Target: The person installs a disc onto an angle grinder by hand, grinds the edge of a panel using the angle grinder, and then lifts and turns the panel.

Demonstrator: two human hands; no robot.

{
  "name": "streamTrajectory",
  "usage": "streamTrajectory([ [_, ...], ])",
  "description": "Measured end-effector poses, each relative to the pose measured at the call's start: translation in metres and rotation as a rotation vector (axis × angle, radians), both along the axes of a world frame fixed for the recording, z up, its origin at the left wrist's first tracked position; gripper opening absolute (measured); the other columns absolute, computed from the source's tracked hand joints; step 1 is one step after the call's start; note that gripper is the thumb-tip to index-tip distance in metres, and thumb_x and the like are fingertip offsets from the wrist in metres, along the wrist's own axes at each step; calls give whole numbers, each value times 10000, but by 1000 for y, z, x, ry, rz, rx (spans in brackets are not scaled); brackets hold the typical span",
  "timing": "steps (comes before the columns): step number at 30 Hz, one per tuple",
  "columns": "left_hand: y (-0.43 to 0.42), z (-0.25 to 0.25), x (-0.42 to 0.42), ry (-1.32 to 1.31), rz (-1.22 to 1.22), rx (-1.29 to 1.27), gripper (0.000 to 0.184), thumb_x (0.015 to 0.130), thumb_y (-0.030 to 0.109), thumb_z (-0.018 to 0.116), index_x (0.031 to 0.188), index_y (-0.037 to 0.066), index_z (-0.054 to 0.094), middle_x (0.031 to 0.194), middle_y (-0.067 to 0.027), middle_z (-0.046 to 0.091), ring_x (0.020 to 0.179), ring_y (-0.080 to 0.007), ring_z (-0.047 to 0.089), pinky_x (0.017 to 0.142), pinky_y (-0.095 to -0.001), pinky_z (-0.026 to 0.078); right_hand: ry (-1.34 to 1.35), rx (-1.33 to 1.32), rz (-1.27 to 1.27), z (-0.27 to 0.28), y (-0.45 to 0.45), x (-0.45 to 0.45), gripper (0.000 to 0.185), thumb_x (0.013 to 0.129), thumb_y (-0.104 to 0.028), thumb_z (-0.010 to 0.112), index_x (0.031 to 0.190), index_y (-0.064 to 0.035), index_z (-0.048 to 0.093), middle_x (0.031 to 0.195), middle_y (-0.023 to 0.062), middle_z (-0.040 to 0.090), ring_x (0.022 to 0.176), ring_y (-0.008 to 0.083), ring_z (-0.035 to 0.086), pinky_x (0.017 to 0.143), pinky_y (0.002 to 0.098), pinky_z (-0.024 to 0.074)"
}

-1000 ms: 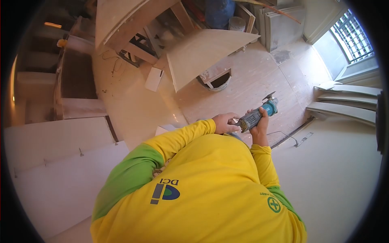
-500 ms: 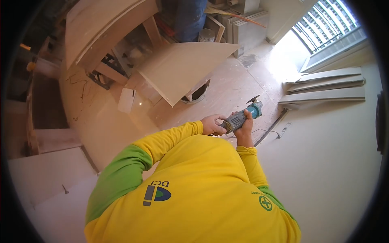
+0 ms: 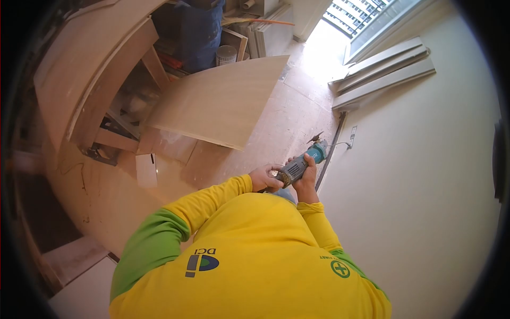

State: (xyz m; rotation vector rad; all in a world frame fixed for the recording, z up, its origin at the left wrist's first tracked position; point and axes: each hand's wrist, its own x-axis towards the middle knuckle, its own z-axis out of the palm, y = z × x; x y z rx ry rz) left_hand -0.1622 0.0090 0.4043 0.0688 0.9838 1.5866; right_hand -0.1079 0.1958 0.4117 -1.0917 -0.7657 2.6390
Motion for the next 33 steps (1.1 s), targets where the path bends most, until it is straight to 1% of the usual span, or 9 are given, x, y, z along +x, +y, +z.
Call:
streamTrajectory([
  [1,-2,3,2,6,-49,13,627,796,11,770,1349,36,477,883,-95,677,637,-186,616,598,-307,515,3,7,-18,-5,-1,10,335,854,-298,634,966,10,560,850,183,646,786,332,660,773,449,574],
  [2,0,-4,0,107,-175,83,598,853,253,772,1339,43,493,976,-127,669,707,-192,628,639,-305,517,-18,11,-36,-12,2,17,367,847,-326,641,972,10,562,869,183,648,784,335,657,771,454,574],
  [3,-1,3,-2,109,-188,92,598,853,253,772,1339,43,493,976,-127,669,707,-192,628,639,-305,517,-37,15,-51,-17,3,26,400,839,-354,649,979,11,565,888,184,650,781,339,654,770,459,573],
  [6,-4,40,1,158,-551,-132,903,822,752,576,1401,69,452,1220,-130,562,1001,-185,588,796,-287,501,23,39,3,-2,-4,48,410,840,-356,650,1004,13,576,901,188,659,812,336,662,790,459,570],
  [13,15,21,14,-4,-525,-43,725,818,608,703,1242,41,550,1061,-113,637,951,-184,615,781,-297,521,1,80,47,10,-19,58,535,845,-390,667,1149,42,580,1015,168,665,960,318,661,869,446,557],
  [18,22,21,27,262,-321,-21,509,761,326,788,1123,19,601,905,-113,650,736,-195,629,672,-310,536,8,200,173,18,-15,59,574,863,-430,662,1179,41,576,1061,166,662,979,294,661,871,408,558],
  [25,37,40,57,583,-177,-77,456,684,282,786,1015,3,644,865,-120,669,722,-226,646,644,-321,528,-215,519,321,30,-10,81,519,872,-449,725,1169,-44,592,960,78,640,870,188,636,768,317,520],
  [28,38,53,76,619,-279,-303,579,652,338,806,1087,-1,629,980,-180,698,838,-288,689,749,-350,548,-412,527,544,35,-7,96,485,865,-433,738,1125,-43,616,924,62,645,854,177,628,757,312,514],
  [33,62,7,127,875,-366,-778,808,626,405,816,1261,-15,546,1180,-242,670,1141,-378,635,992,-412,486,-319,213,340,-41,-9,126,271,872,-279,739,984,-47,654,894,64,662,723,194,632,646,312,522],
])
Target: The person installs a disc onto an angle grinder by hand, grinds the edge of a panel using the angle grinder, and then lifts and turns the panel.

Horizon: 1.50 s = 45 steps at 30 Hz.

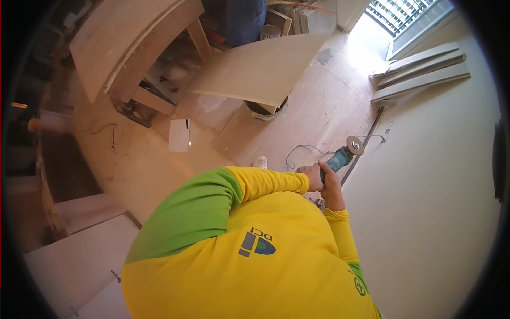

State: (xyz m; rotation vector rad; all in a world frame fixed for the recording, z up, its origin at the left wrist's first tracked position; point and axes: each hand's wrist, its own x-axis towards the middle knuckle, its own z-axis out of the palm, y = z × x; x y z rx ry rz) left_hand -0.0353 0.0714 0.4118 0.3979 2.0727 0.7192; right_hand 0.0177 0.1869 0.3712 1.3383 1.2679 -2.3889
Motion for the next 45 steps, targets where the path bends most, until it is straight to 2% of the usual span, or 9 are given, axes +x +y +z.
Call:
streamTrajectory([
  [4,-4,-30,25,12,-111,-103,842,630,410,812,1294,-16,519,1173,-243,666,1123,-371,639,974,-402,494,-50,-197,-164,-34,-10,38,219,866,-210,724,989,-39,662,907,76,673,686,210,636,632,318,528],
  [6,-17,-61,30,-279,-355,160,852,637,425,812,1309,-1,509,1189,-243,650,1125,-355,630,971,-379,490,-43,-320,-167,-67,-11,67,172,848,-186,697,927,-44,640,848,72,673,702,228,658,700,346,549],
  [9,-33,-28,33,-377,-291,122,979,616,475,835,1395,2,477,1294,-224,607,1180,-333,594,1010,-363,463,-116,-180,-133,-104,-14,113,164,814,-178,710,894,-50,646,805,62,657,666,209,637,655,321,525],
  [16,-139,-142,0,-80,-323,-391,925,735,496,758,1464,27,433,1447,-267,481,1358,-372,461,1136,-400,368,-246,-135,-247,-154,2,179,286,743,-192,753,933,8,677,796,58,663,667,168,629,637,296,497],
  [20,-194,-189,-11,-102,-517,-733,941,740,524,745,1497,83,400,1503,-222,428,1369,-390,434,1146,-420,359,-389,33,-121,-231,43,225,285,718,-223,755,872,0,667,778,51,652,638,156,599,618,310,477],
  [27,-240,-271,8,-178,-537,-821,1036,721,604,747,1531,108,330,1576,-238,287,1434,-385,332,1167,-425,324,-438,40,-206,-399,101,228,198,767,-201,725,848,-47,630,720,9,589,596,115,543,591,277,450],
  [35,-219,-313,29,-162,-421,-1066,1176,703,571,794,1574,122,144,1582,-293,202,1426,-455,312,1168,-462,310,-488,246,-233,-613,157,194,397,751,-278,752,1009,-10,615,808,58,625,614,159,574,610,313,477],
  [37,-228,-321,34,-147,-429,-1055,1163,706,559,797,1572,125,154,1573,-302,210,1420,-460,317,1163,-468,315,-485,296,-230,-638,171,179,546,689,-382,771,993,61,671,920,173,698,816,252,657,747,350,499],
  [45,-221,-326,40,-141,-409,-1073,1144,704,534,804,1559,105,177,1541,-321,250,1396,-476,340,1151,-478,326,-367,236,-269,-698,187,172,553,713,-354,784,1084,26,629,913,101,666,780,193,625,739,324,500],
])
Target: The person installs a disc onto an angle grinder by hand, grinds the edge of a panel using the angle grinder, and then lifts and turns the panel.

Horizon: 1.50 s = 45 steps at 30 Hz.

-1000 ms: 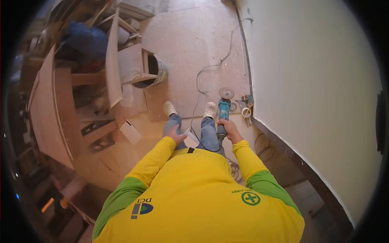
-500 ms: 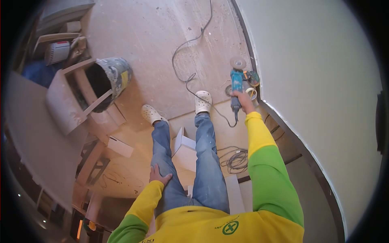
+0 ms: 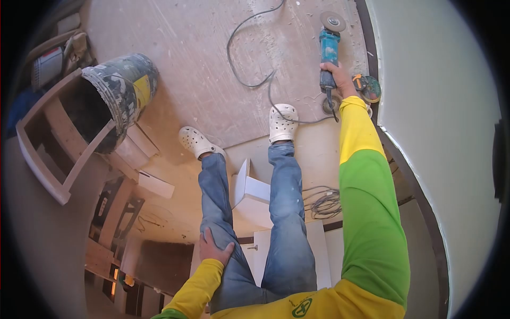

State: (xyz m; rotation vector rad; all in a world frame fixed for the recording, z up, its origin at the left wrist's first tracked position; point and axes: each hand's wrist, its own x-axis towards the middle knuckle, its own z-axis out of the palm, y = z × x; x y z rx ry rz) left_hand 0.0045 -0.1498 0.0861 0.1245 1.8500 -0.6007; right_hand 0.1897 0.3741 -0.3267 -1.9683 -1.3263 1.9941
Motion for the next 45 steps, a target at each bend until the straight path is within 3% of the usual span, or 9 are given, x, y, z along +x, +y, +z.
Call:
streamTrajectory([
  [5,6,0,-3,-15,-5,-38,1137,697,551,793,1553,98,198,1541,-316,254,1394,-473,343,1149,-469,331,-52,-29,9,-19,-17,19,566,718,-359,776,1098,34,628,940,120,673,831,200,642,776,326,508],
  [16,10,8,-20,-26,-14,-21,1112,720,594,753,1554,96,211,1552,-301,253,1413,-445,330,1154,-457,330,-678,278,374,-3,-37,8,767,772,-484,629,1252,111,562,1211,370,598,1151,495,572,988,478,461],
  [22,13,15,-28,-22,1,-21,1076,740,633,706,1561,130,223,1562,-271,264,1418,-420,341,1135,-480,355,-555,510,361,58,-144,22,631,876,-414,596,1273,73,538,1148,352,612,1108,506,567,933,523,464],
  [29,19,35,-40,-29,21,30,1074,729,664,710,1556,157,247,1557,-252,288,1382,-435,394,1130,-496,360,-502,19,715,207,-323,93,641,880,-446,624,1255,70,567,1271,327,573,1206,488,526,1031,503,430],
  [31,13,36,-38,-13,31,79,1068,731,668,705,1557,168,248,1558,-246,289,1374,-439,406,1129,-502,359,-515,-79,683,240,-351,122,519,985,-454,440,1189,-25,650,1234,294,603,1143,457,570,995,511,452],
  [34,6,47,-43,-23,10,199,1021,744,668,691,1542,166,301,1533,-258,323,1376,-451,400,1133,-493,358,-352,214,1077,264,-343,163,361,964,-338,493,1108,-55,665,964,199,673,850,359,661,728,507,535],
  [36,5,57,-54,-13,109,357,957,764,635,681,1521,148,354,1525,-250,357,1387,-417,402,1145,-485,344,-296,-354,410,367,-284,108,287,958,-292,478,1050,-81,650,844,105,639,709,243,626,548,426,502],
  [43,-21,105,-92,334,652,669,847,812,594,645,1437,43,491,1428,-229,520,1335,-346,493,1128,-390,375,-148,-370,372,439,-92,98,184,941,-267,515,1012,-134,620,749,27,547,569,148,526,448,319,387],
  [45,-44,98,-101,457,726,663,827,801,579,668,1429,65,510,1380,-225,569,1289,-360,540,1104,-392,400,-165,74,686,457,-53,74,231,955,-274,479,1072,-118,602,822,73,586,598,192,562,455,353,419],
])
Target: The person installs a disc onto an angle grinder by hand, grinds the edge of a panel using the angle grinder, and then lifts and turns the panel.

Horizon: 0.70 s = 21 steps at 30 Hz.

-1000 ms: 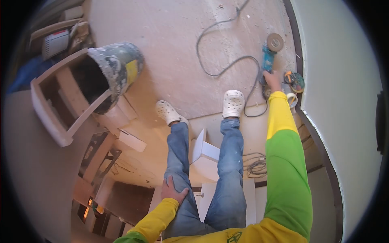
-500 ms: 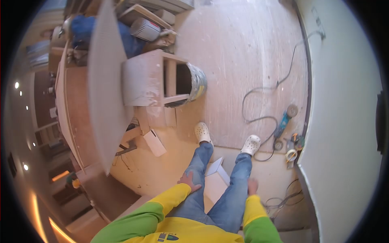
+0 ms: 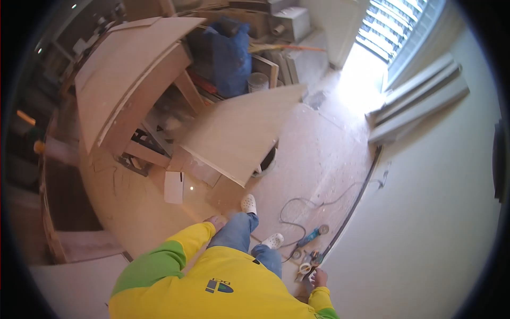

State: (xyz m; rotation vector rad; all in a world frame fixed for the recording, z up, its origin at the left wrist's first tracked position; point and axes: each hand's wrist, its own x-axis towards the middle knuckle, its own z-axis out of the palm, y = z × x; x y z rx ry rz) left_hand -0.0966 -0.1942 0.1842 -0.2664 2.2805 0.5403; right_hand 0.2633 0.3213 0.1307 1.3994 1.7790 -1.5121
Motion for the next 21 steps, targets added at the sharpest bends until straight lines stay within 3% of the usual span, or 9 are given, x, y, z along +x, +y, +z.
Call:
streamTrajectory([
  [1,-20,-22,-1,-66,41,-42,828,790,571,685,1425,66,517,1379,-221,572,1287,-352,543,1099,-393,405,-137,-147,-321,31,10,-27,248,958,-275,471,1096,-108,592,866,96,607,626,214,584,462,371,434],
  [6,-37,22,-44,-201,82,-20,837,765,558,715,1418,70,526,1361,-211,591,1270,-337,558,1086,-390,418,-81,6,-380,87,14,-138,343,892,-305,601,1109,-40,586,836,112,602,595,216,595,428,339,443],
  [8,-43,37,-72,-200,187,22,804,766,522,733,1405,70,547,1349,-203,601,1242,-310,577,1060,-371,438,-68,-189,-356,97,10,-182,336,907,-279,585,1141,-39,568,823,103,587,594,214,584,422,334,439],
  [10,-63,13,-107,17,501,121,765,758,511,729,1342,39,586,1361,-193,596,1260,-319,570,1072,-386,437,71,-91,-52,90,0,-218,326,916,-268,574,1149,-41,562,802,95,572,571,211,567,411,335,429],
  [12,-82,47,-158,223,692,180,684,776,477,714,1305,54,620,1311,-173,636,1215,-303,604,1047,-381,456,210,-2,250,90,-9,-261,316,924,-258,563,1156,-44,557,780,86,556,547,207,550,400,335,419],
  [14,-111,47,-215,579,852,475,544,810,362,709,1234,29,642,1173,-142,688,1073,-251,654,960,-346,498,211,-16,373,97,-12,-303,344,924,-266,561,1183,-39,558,844,96,577,600,213,577,437,338,441],
  [15,-121,75,-240,641,911,656,568,820,364,741,1246,10,618,1138,-128,682,1033,-214,645,927,-344,508,208,-21,434,102,-11,-324,358,924,-270,560,1196,-36,558,876,101,588,626,216,590,455,340,452],
  [18,-84,303,-250,796,1025,1023,640,886,392,741,1358,17,525,1253,-87,617,1124,-164,592,933,-322,493,162,-60,575,116,-1,-398,391,923,-276,557,1228,-31,564,974,118,616,711,227,629,511,348,483],
  [21,-54,439,-236,984,815,1221,603,932,366,691,1400,47,483,1350,-113,577,1225,-209,568,1012,-344,451,108,-75,520,145,6,-471,408,917,-288,568,1235,-32,570,972,121,630,745,231,639,544,371,497],
])
